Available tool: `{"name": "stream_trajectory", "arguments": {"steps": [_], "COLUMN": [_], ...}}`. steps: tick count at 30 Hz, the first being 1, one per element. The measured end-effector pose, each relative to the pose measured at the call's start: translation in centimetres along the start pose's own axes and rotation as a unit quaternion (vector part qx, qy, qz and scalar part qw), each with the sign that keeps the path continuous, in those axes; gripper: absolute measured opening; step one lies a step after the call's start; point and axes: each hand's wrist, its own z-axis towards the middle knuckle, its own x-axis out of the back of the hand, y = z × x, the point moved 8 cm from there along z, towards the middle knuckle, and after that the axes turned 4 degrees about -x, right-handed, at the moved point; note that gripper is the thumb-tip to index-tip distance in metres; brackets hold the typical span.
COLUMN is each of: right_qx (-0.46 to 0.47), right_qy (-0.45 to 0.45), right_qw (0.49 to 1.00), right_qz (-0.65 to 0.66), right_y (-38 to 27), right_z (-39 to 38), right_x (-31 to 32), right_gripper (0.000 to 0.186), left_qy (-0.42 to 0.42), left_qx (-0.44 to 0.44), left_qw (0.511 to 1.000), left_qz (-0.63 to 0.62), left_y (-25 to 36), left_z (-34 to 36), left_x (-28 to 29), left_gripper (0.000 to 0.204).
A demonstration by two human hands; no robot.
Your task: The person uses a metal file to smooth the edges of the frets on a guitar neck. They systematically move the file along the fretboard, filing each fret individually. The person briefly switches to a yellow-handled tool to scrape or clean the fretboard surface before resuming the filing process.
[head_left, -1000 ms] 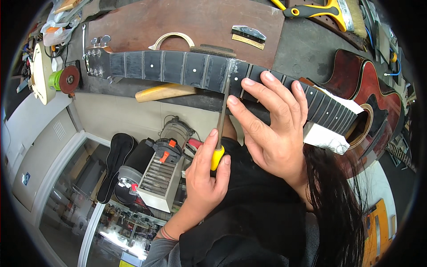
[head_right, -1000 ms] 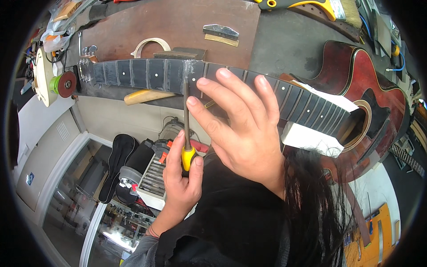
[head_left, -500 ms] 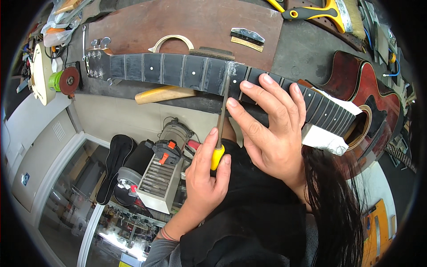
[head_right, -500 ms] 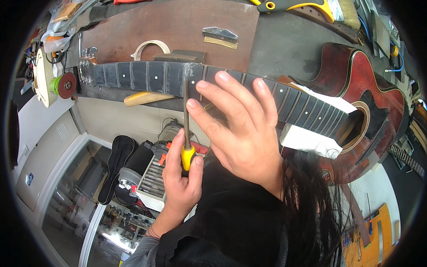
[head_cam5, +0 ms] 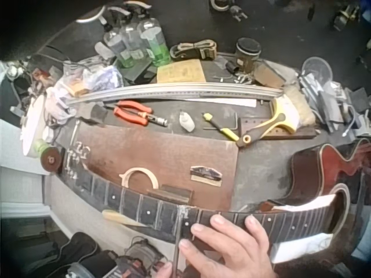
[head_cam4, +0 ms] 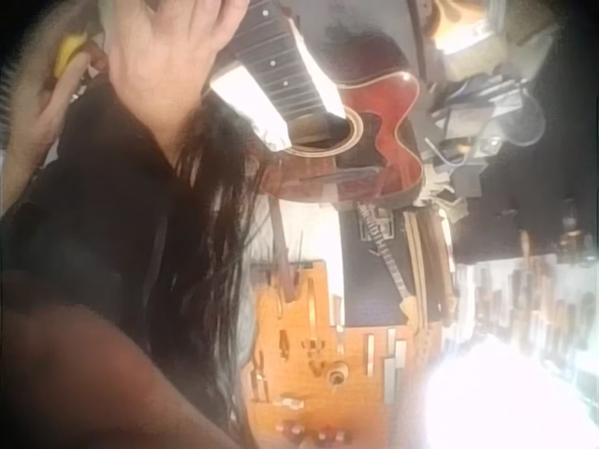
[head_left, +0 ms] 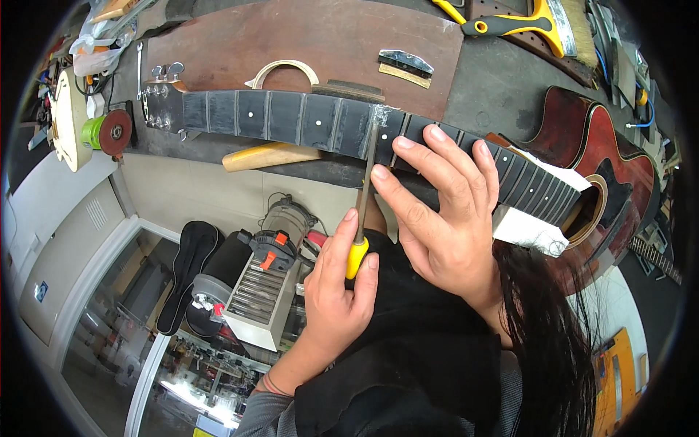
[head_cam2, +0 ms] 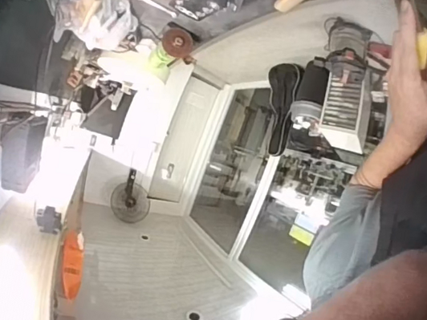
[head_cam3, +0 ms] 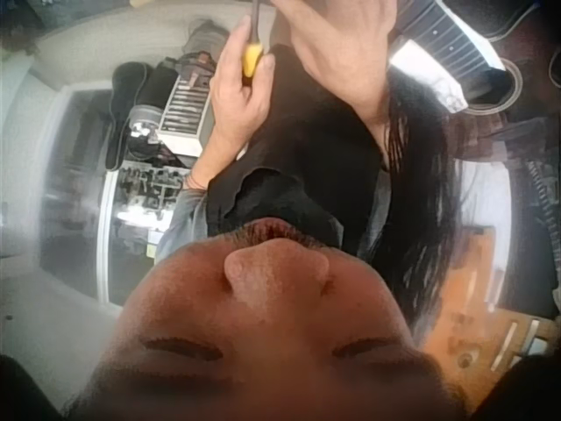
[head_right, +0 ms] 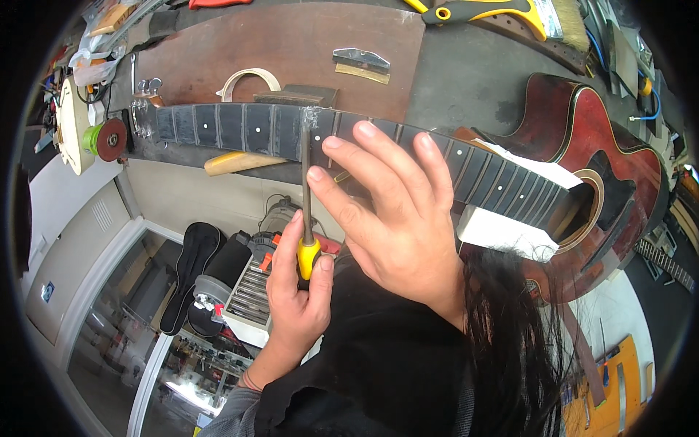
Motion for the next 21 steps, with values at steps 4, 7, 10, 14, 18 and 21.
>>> {"name": "stream_trajectory", "arguments": {"steps": [4,7,10,14,18,21], "right_qx": [-0.004,0.005,-0.001,-0.004,-0.001,0.004], "right_qy": [-0.003,0.003,0.004,-0.003,-0.002,0.0], "right_qw": [1.0,1.0,1.0,1.0,1.0,1.0], "right_qz": [0.0,0.005,0.001,0.002,0.003,-0.002], "right_y": [0.0,-0.2,0.0,-0.1,0.1,0.0], "right_z": [0.1,0.0,0.0,0.0,-0.1,-0.1], "right_x": [0.2,0.1,0.0,0.0,0.1,0.0], "right_gripper": [0.061,0.059,0.058,0.058,0.059,0.061], "left_qy": [-0.003,0.002,0.009,0.002,0.003,0.018], "left_qx": [0.01,0.021,0.004,0.016,-0.003,-0.032], "left_qw": [1.0,0.999,1.0,1.0,1.0,0.999], "left_qz": [-0.008,-0.029,-0.023,-0.024,-0.019,-0.024], "left_y": [0.1,-0.3,0.1,0.0,0.3,0.4], "left_z": [0.5,0.2,0.8,0.6,1.3,2.0], "left_x": [-0.1,-0.2,-0.1,-0.1,0.0,0.6], "left_gripper": [0.062,0.061,0.061,0.062,0.064,0.067]}}
